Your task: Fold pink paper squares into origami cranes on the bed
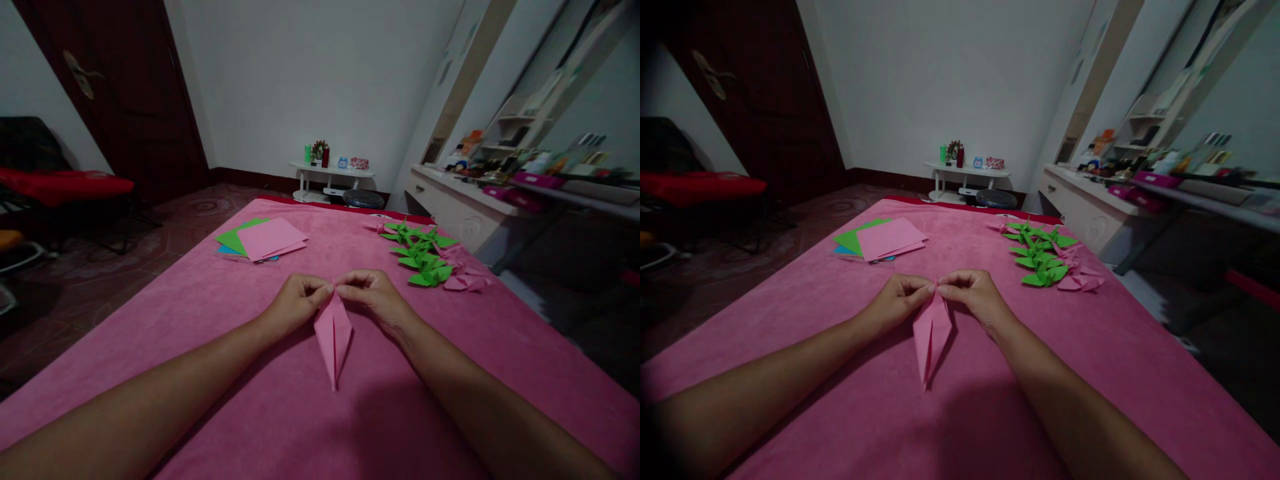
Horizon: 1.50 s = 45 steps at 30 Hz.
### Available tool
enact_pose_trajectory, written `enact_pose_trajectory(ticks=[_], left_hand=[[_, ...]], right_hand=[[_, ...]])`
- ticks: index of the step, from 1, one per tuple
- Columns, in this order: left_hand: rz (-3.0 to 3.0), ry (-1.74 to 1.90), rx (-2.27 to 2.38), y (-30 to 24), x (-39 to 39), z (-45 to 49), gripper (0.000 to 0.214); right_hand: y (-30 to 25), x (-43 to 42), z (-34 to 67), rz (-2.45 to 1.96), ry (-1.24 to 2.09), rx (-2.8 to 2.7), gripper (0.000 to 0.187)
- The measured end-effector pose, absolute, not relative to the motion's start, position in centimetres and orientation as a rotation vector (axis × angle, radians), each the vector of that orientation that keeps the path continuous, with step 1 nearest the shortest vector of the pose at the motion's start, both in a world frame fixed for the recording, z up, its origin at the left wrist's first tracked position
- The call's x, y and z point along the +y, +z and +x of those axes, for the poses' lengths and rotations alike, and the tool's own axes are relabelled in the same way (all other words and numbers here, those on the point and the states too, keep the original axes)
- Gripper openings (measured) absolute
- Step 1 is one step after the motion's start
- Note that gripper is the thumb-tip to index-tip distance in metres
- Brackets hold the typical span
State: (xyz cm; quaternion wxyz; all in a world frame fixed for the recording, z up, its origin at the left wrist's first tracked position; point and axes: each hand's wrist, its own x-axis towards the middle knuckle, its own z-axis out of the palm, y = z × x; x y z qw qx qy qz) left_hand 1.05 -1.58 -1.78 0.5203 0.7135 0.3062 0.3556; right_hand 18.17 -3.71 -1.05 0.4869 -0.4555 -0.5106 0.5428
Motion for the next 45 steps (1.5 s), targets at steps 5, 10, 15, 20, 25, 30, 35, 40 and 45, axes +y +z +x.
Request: enact_pose_trajectory(ticks=[5,10,15,20,25,30,35,40,45], left_hand=[[1.855,0.87,0.784,-1.7,-1.7,1.0,0.039],[2.002,0.85,0.781,-1.5,-1.8,0.9,0.036],[2.073,0.807,0.763,-1.3,-2.1,0.9,0.033],[2.043,0.843,0.813,-1.6,-2.0,1.1,0.035],[2.238,0.956,0.87,-1.6,-2.2,1.2,0.03],[2.346,0.929,0.905,-1.6,-2.4,1.2,0.027],[2.313,0.913,0.864,-2.0,-2.3,1.3,0.023],[1.995,0.798,0.818,-2.2,-1.4,1.0,0.032],[1.733,0.75,0.777,-2.1,-1.0,0.7,0.042]], right_hand=[[-0.9,-3.8,18.2,-1.105,1.323,-1.254,0.021],[-0.5,-3.8,18.4,-1.118,1.323,-1.353,0.02],[0.3,-3.9,18.7,-1.137,1.328,-1.47,0.018],[0.6,-4.2,18.7,-1.154,1.42,-1.412,0.023],[-0.1,-4.1,18.2,-1.202,1.188,-1.519,0.016],[-0.6,-4.2,17.5,-1.445,0.59,-1.741,0.01],[-0.1,-5.1,16.8,-1.573,0.158,-1.809,0.008],[0.2,-4.7,17.4,-1.402,0.87,-1.599,0.015],[0.2,-4.1,18.5,-1.192,1.471,-1.269,0.028]])
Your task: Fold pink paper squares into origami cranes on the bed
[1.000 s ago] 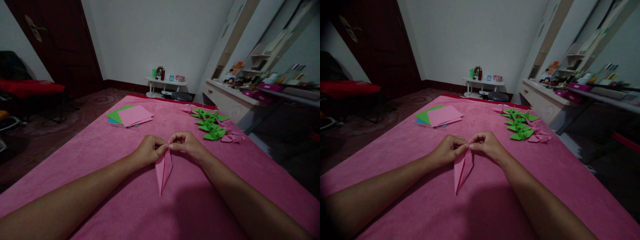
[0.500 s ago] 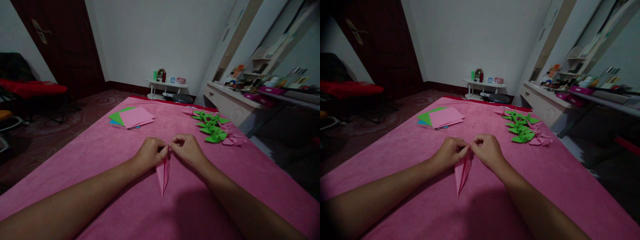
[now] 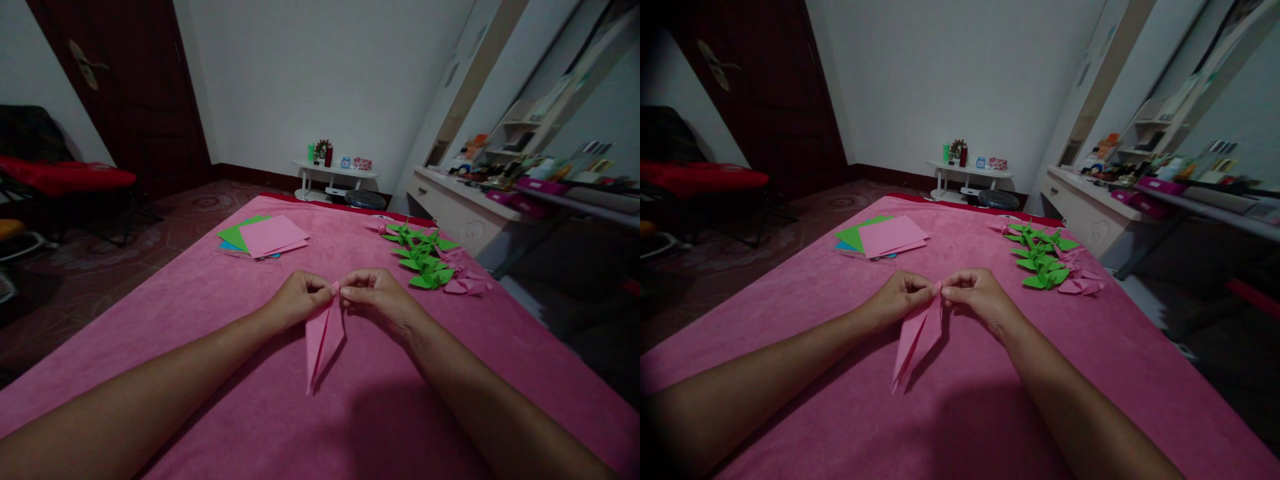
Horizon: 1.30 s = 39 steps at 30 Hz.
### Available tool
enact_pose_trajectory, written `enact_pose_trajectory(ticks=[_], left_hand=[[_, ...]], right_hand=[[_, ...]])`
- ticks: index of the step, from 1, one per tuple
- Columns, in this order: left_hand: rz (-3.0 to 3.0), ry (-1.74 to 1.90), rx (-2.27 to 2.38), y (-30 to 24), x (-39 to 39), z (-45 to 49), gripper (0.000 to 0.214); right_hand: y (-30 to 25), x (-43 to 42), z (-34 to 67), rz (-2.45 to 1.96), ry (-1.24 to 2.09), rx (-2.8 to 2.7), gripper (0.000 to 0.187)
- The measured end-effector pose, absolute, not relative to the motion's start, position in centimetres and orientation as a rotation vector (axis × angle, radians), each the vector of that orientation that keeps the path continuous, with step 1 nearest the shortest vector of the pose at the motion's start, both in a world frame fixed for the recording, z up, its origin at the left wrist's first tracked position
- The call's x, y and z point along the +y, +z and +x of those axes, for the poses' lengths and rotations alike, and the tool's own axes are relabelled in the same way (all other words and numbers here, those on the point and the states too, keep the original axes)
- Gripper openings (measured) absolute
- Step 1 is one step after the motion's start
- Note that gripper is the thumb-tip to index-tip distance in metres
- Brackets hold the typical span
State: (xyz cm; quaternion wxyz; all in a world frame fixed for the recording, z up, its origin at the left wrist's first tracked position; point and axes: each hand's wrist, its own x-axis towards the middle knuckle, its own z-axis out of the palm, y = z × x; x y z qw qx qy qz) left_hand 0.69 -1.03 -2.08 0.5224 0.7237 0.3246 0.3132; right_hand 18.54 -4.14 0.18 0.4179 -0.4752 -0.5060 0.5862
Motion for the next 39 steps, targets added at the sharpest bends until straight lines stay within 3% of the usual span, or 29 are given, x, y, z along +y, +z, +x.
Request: enact_pose_trajectory(ticks=[17,28,39], left_hand=[[1.97,0.716,0.748,-1.8,-1.2,0.7,0.034],[2.008,0.669,0.715,-1.2,-1.7,0.8,0.023],[1.356,0.64,0.699,-1.3,-2.3,0.9,0.029]], right_hand=[[-0.7,-4.0,18.7,-1.236,1.416,-1.307,0.03],[-0.1,-4.2,18.5,-1.249,1.472,-1.261,0.009],[-0.1,-4.1,18.9,-1.156,1.49,-1.276,0.012]])
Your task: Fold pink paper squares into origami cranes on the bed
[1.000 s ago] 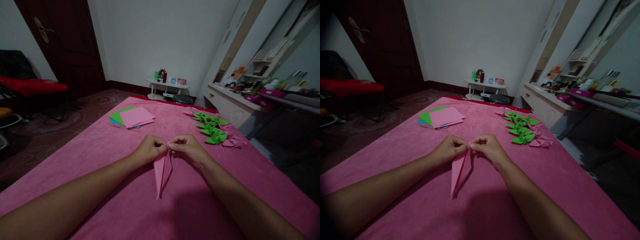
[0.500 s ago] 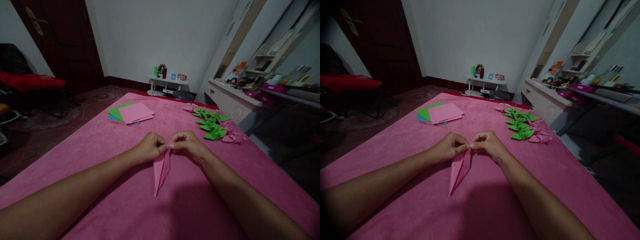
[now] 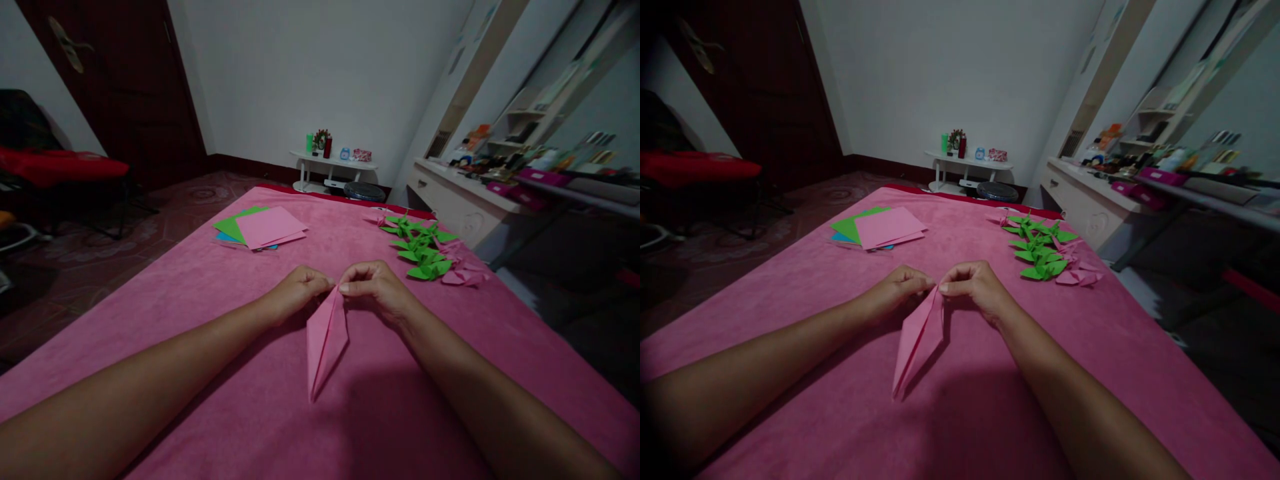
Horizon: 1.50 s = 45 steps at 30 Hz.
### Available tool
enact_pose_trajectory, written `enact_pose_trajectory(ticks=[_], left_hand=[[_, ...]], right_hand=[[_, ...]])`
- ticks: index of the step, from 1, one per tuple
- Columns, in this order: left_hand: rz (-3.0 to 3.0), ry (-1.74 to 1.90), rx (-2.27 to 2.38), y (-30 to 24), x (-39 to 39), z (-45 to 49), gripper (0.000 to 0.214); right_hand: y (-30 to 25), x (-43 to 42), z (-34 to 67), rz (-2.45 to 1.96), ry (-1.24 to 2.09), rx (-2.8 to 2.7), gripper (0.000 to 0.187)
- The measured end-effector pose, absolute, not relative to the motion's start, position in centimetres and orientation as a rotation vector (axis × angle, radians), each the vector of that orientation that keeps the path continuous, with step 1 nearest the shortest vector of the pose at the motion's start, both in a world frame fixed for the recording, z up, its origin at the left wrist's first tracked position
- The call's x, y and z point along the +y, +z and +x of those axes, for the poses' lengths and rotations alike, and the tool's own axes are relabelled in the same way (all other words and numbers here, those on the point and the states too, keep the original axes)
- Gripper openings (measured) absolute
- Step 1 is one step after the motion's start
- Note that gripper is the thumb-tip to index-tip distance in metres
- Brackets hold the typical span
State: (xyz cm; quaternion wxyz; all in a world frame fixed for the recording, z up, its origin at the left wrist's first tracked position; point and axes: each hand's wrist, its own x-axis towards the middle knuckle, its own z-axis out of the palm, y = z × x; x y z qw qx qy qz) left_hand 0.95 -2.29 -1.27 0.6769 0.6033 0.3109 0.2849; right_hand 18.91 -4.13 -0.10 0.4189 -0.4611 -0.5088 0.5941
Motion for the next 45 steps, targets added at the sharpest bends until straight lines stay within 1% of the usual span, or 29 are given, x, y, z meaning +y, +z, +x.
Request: enact_pose_trajectory(ticks=[3,9,17,25,30,38,41,45], left_hand=[[1.279,0.612,0.696,-1.3,-2.3,1.0,0.034],[1.336,0.62,0.69,-1.1,-2.4,0.9,0.04],[1.597,0.655,0.663,-1.3,-1.9,0.8,0.049],[1.636,0.707,0.673,-1.8,-1.7,0.9,0.046],[1.69,0.741,0.673,-1.6,-1.7,0.9,0.04],[1.867,0.792,0.724,-1.5,-1.6,0.9,0.039],[1.961,0.812,0.738,-1.6,-1.7,0.9,0.037],[2.022,0.8,0.744,-1.6,-1.8,0.9,0.033]], right_hand=[[-0.2,-4.1,18.9,-1.127,1.473,-1.296,0.014],[-0.2,-4.1,18.9,-1.135,1.491,-1.292,0.013],[0.2,-4.3,19.0,-1.129,1.531,-1.306,0.014],[0.4,-4.3,18.6,-1.187,1.49,-1.262,0.014],[0.3,-4.3,18.4,-1.184,1.454,-1.248,0.017],[0.3,-4.4,18.5,-1.189,1.466,-1.277,0.021],[0.1,-4.5,18.3,-1.209,1.383,-1.331,0.022],[-0.1,-4.4,17.9,-1.231,1.171,-1.494,0.018]])
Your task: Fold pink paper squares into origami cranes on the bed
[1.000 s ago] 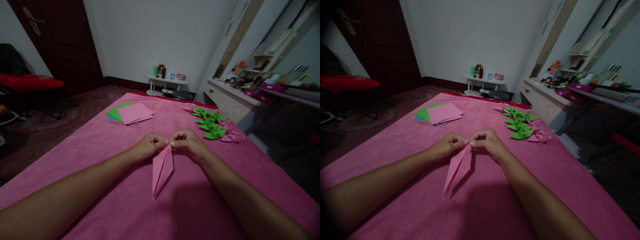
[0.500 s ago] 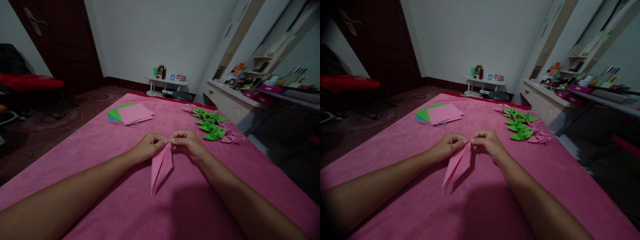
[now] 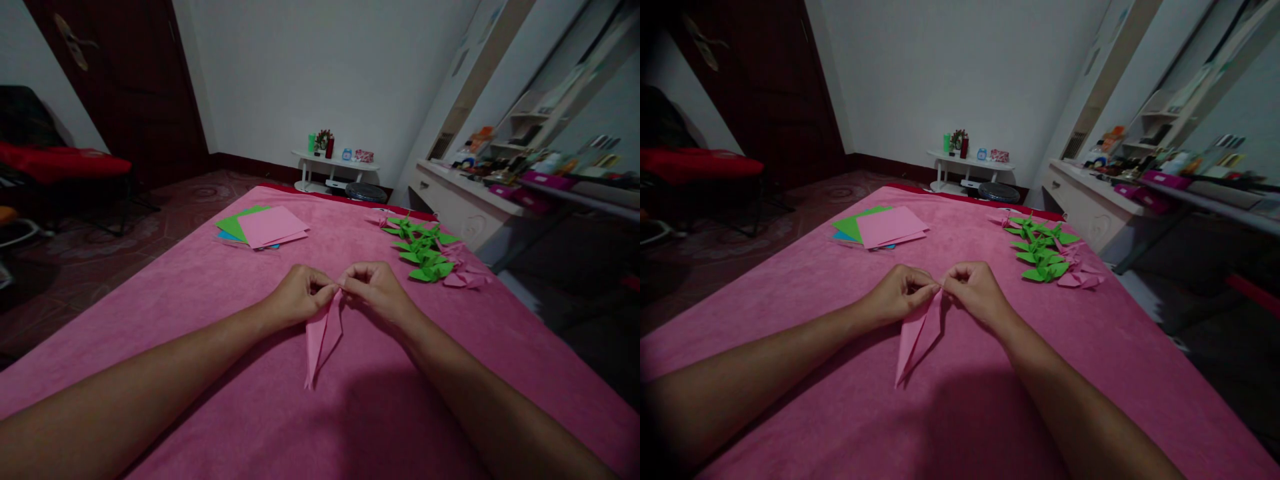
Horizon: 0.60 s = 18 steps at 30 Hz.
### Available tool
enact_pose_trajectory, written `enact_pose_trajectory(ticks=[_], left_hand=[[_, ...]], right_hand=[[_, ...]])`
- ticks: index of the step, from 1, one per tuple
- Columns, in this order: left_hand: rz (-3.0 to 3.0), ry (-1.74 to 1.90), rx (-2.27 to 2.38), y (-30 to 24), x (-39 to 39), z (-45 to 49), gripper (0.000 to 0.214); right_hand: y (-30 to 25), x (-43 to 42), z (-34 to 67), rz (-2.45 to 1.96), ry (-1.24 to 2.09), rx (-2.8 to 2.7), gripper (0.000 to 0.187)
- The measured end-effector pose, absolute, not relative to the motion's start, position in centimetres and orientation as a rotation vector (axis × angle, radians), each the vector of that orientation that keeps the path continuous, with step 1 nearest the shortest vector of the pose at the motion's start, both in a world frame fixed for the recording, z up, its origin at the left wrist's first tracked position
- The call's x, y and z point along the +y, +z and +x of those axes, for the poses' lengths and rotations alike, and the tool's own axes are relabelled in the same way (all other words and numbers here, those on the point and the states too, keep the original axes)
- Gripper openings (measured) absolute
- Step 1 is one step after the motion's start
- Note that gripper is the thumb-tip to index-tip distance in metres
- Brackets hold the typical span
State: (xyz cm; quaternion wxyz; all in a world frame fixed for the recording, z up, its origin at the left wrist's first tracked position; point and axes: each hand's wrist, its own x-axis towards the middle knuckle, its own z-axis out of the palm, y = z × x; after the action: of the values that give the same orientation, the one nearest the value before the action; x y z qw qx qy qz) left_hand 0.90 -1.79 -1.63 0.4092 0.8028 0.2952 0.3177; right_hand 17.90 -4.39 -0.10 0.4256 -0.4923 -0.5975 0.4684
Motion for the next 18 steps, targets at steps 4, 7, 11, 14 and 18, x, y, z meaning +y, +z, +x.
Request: enact_pose_trajectory(ticks=[4,7,11,14,18], left_hand=[[1.959,0.742,0.687,-1.42,-1.73,0.8,0.036],[1.872,0.7,0.643,-1.31,-1.72,0.7,0.041],[1.832,0.674,0.621,-1.27,-1.97,0.67,0.041],[1.829,0.649,0.602,-1.34,-2.14,0.78,0.035],[1.848,0.729,0.655,-1.52,-1.77,0.84,0.038]], right_hand=[[0.09,-4.29,17.89,-1.211,1.0,-1.621,0.014],[0.41,-4.37,18.03,-1.186,0.982,-1.687,0.012],[0.47,-4.46,18.27,-1.217,0.979,-1.741,0.012],[0.09,-4.32,18.37,-1.233,0.974,-1.77,0.013],[0.68,-4.59,17.87,-1.263,0.862,-1.756,0.012]])
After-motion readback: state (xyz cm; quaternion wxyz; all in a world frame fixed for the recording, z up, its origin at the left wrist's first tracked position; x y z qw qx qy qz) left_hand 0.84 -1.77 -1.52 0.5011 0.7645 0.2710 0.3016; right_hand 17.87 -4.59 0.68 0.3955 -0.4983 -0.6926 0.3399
